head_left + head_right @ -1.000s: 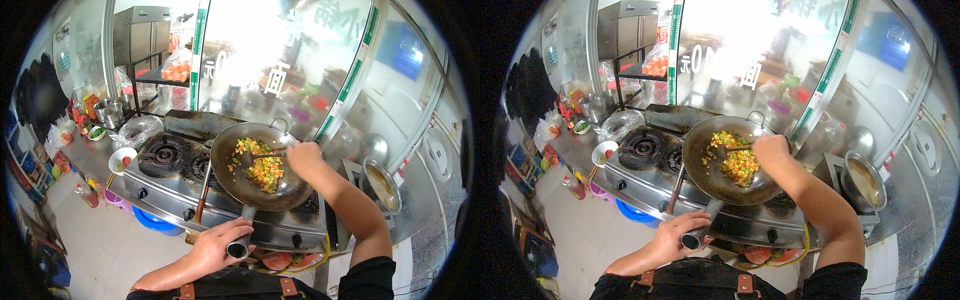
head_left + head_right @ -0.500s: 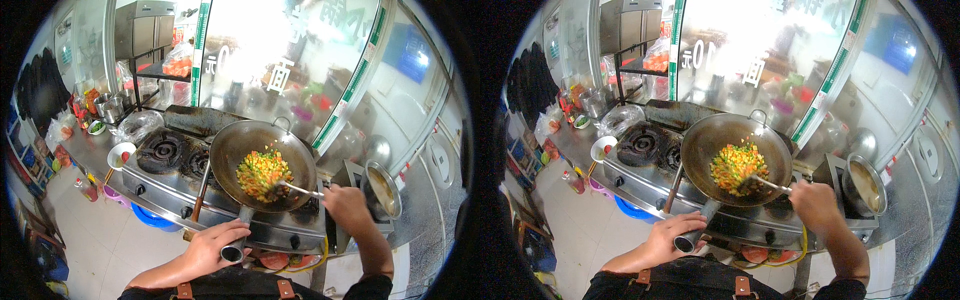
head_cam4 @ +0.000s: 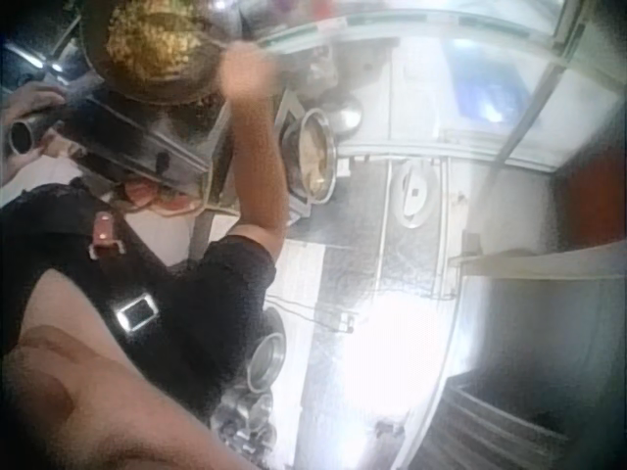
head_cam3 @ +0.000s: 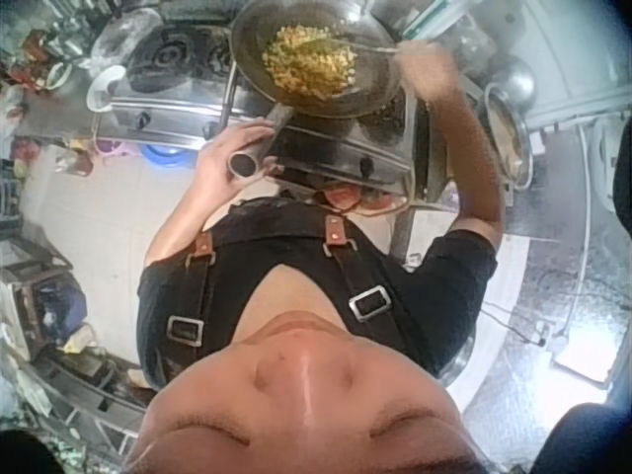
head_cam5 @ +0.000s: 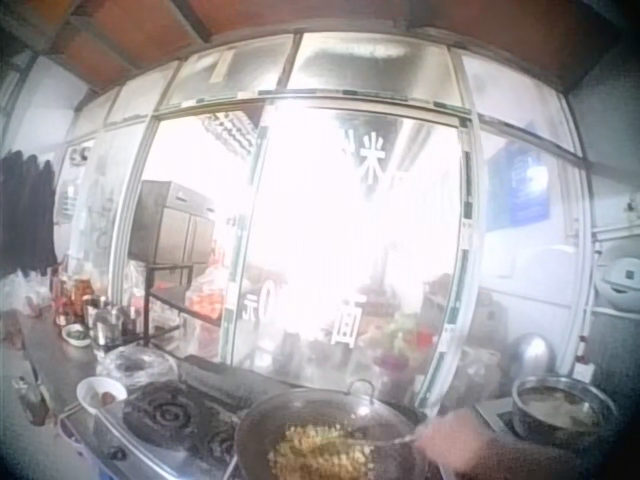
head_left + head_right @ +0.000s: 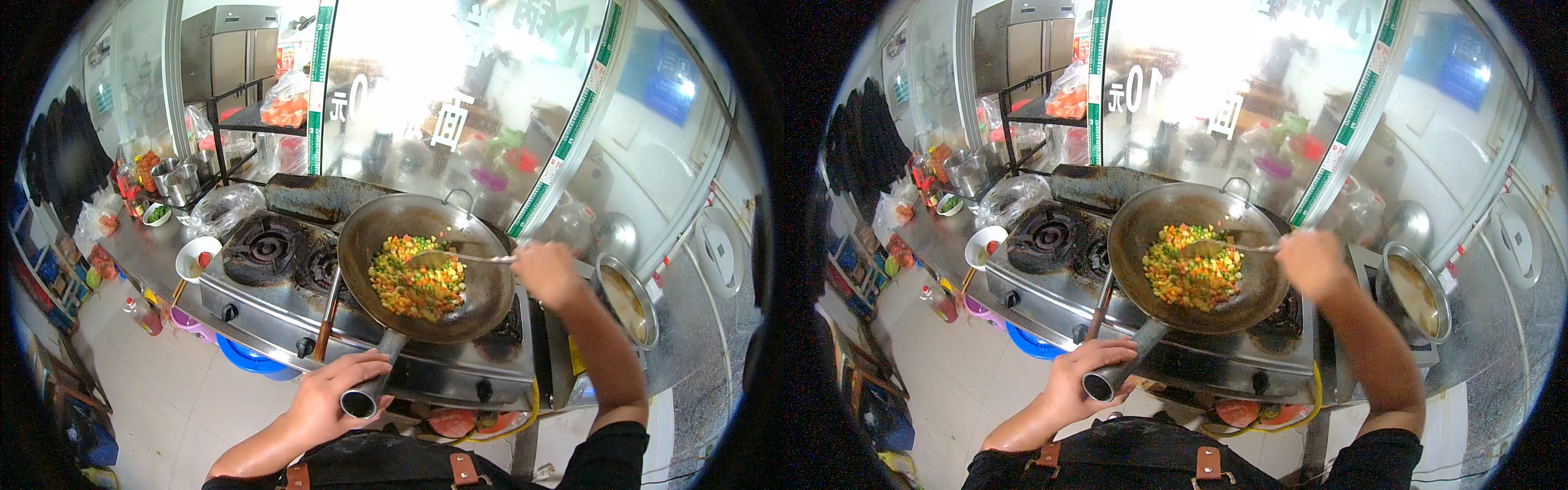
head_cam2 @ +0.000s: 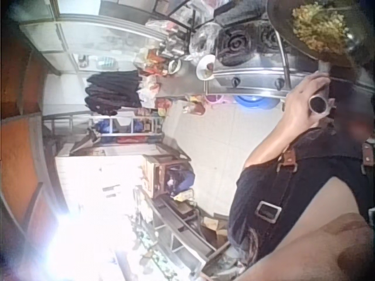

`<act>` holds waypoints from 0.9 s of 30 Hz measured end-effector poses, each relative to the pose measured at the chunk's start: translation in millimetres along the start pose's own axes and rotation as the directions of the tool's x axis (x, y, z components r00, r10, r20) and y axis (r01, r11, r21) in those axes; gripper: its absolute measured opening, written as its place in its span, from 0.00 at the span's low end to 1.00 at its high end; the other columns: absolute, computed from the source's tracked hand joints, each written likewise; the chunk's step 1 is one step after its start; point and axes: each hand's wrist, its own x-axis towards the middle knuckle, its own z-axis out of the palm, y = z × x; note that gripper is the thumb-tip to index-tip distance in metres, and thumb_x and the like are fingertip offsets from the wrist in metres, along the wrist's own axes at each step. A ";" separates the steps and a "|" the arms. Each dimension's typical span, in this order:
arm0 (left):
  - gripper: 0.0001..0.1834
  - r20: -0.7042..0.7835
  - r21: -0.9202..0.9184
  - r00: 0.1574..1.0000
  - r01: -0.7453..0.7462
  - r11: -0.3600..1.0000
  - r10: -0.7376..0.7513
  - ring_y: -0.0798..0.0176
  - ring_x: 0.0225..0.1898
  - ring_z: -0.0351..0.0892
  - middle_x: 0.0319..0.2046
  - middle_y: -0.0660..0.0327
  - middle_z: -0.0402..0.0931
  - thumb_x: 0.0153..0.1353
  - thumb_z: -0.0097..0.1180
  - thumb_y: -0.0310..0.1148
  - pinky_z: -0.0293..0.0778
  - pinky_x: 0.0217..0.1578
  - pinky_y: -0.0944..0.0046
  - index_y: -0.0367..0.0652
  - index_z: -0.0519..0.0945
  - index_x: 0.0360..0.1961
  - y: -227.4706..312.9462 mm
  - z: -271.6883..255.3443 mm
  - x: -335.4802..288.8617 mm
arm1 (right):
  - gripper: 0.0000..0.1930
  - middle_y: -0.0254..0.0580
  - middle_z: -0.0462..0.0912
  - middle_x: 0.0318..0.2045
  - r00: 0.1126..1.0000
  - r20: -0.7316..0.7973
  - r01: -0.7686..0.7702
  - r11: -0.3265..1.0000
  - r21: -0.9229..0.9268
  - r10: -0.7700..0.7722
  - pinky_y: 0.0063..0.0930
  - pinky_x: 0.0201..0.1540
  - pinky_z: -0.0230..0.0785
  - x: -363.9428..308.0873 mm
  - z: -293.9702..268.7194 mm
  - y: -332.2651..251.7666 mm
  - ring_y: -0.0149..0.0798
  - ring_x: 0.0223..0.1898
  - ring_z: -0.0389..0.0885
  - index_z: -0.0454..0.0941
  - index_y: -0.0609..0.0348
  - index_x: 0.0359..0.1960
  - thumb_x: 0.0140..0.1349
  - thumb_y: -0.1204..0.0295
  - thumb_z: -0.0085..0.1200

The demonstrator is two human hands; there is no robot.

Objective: The person stir-fries mixed vegetables in a wok, washes a metal bowl and green vegetables in a sink, then returns to the wok to continue cooking and serves the finished dish into a plate.

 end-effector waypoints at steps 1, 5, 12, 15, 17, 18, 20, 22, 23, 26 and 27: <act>0.22 -0.001 -0.014 1.000 -0.003 1.000 0.003 0.51 0.51 0.79 0.47 0.54 0.79 0.47 0.70 0.31 0.77 0.50 0.58 0.42 0.79 0.45 -0.5 -0.9 0.4 | 0.15 0.41 0.83 0.26 1.000 -0.014 -0.007 1.000 0.003 0.007 0.39 0.33 0.75 9.3 0.2 24.5 0.44 0.29 0.84 0.82 0.54 0.26 0.62 0.57 0.53; 0.22 0.010 -0.036 1.000 0.013 0.999 -0.012 0.52 0.52 0.78 0.47 0.55 0.79 0.47 0.69 0.30 0.76 0.50 0.58 0.42 0.79 0.45 -0.5 -4.7 0.9 | 0.15 0.44 0.85 0.29 0.986 0.121 -0.112 0.994 -0.004 0.112 0.40 0.39 0.75 52.1 2.1 99.9 0.44 0.35 0.85 0.85 0.54 0.31 0.55 0.55 0.61; 0.21 0.030 -0.061 1.000 0.012 0.998 -0.010 0.52 0.53 0.78 0.46 0.54 0.79 0.46 0.69 0.28 0.75 0.52 0.58 0.40 0.80 0.44 -1.7 -10.0 0.9 | 0.11 0.45 0.85 0.38 0.982 0.183 -0.059 0.998 0.007 0.057 0.39 0.46 0.74 115.6 -11.3 15.0 0.44 0.45 0.84 0.86 0.52 0.37 0.58 0.68 0.52; 0.21 0.038 -0.068 0.999 0.016 0.998 -0.014 0.52 0.53 0.78 0.47 0.55 0.79 0.47 0.69 0.29 0.75 0.52 0.58 0.41 0.79 0.45 -3.9 -11.7 1.6 | 0.11 0.46 0.85 0.37 0.990 0.119 0.071 0.997 0.044 -0.075 0.38 0.43 0.76 116.2 -19.0 -9.4 0.47 0.42 0.84 0.85 0.55 0.35 0.57 0.67 0.52; 0.21 0.041 -0.075 0.999 0.020 0.997 -0.017 0.52 0.53 0.78 0.47 0.55 0.80 0.47 0.69 0.29 0.75 0.52 0.58 0.41 0.79 0.45 -5.0 -12.8 2.3 | 0.14 0.48 0.85 0.35 0.993 0.090 0.077 0.997 -0.002 -0.077 0.39 0.42 0.75 109.6 -28.0 3.0 0.49 0.41 0.84 0.85 0.57 0.32 0.56 0.59 0.60; 0.21 0.039 -0.074 0.999 0.019 0.997 -0.016 0.52 0.53 0.78 0.46 0.55 0.80 0.47 0.69 0.28 0.75 0.52 0.58 0.41 0.79 0.45 -5.6 -13.4 2.7 | 0.15 0.45 0.85 0.33 0.994 0.064 0.090 0.996 -0.023 -0.088 0.40 0.40 0.75 103.6 -32.7 15.1 0.47 0.39 0.84 0.85 0.57 0.31 0.56 0.57 0.61; 0.21 0.040 -0.074 0.999 0.019 0.997 -0.016 0.52 0.53 0.78 0.46 0.55 0.80 0.47 0.69 0.28 0.75 0.52 0.58 0.42 0.79 0.45 -6.0 -14.1 3.5 | 0.16 0.44 0.85 0.32 0.964 0.263 0.071 0.995 -0.073 -0.050 0.40 0.39 0.76 94.6 -44.2 42.3 0.46 0.37 0.85 0.85 0.56 0.30 0.55 0.55 0.62; 0.21 0.039 -0.067 0.999 0.029 0.997 -0.026 0.52 0.53 0.78 0.46 0.55 0.80 0.47 0.69 0.29 0.75 0.52 0.58 0.42 0.79 0.45 -6.5 -14.9 4.0 | 0.14 0.43 0.85 0.32 0.933 0.359 0.063 0.994 -0.088 -0.027 0.38 0.38 0.76 83.9 -50.0 61.2 0.44 0.37 0.85 0.85 0.55 0.31 0.53 0.57 0.62; 0.21 0.041 -0.073 0.999 0.021 0.997 -0.018 0.52 0.53 0.78 0.46 0.55 0.80 0.47 0.69 0.29 0.76 0.52 0.58 0.42 0.79 0.45 -6.8 -15.2 4.1 | 0.13 0.42 0.86 0.32 0.921 0.389 0.054 0.995 -0.084 -0.017 0.36 0.39 0.77 79.5 -49.9 62.8 0.43 0.36 0.85 0.86 0.54 0.31 0.53 0.59 0.63; 0.21 0.044 -0.066 0.999 0.013 0.998 -0.010 0.51 0.53 0.78 0.46 0.55 0.80 0.47 0.69 0.29 0.76 0.51 0.57 0.42 0.79 0.44 -7.9 -15.8 4.3 | 0.13 0.43 0.86 0.32 0.925 0.355 0.168 0.984 -0.063 -0.135 0.35 0.39 0.77 71.3 -38.4 39.1 0.43 0.37 0.85 0.86 0.54 0.32 0.52 0.59 0.63; 0.21 0.044 -0.065 0.999 0.008 0.998 -0.005 0.51 0.53 0.78 0.46 0.55 0.80 0.47 0.69 0.30 0.77 0.51 0.57 0.42 0.79 0.44 -8.1 -15.5 4.2 | 0.13 0.43 0.86 0.32 0.920 0.359 0.201 0.975 -0.098 -0.154 0.35 0.40 0.77 69.4 -32.7 25.5 0.44 0.37 0.85 0.86 0.54 0.32 0.52 0.58 0.64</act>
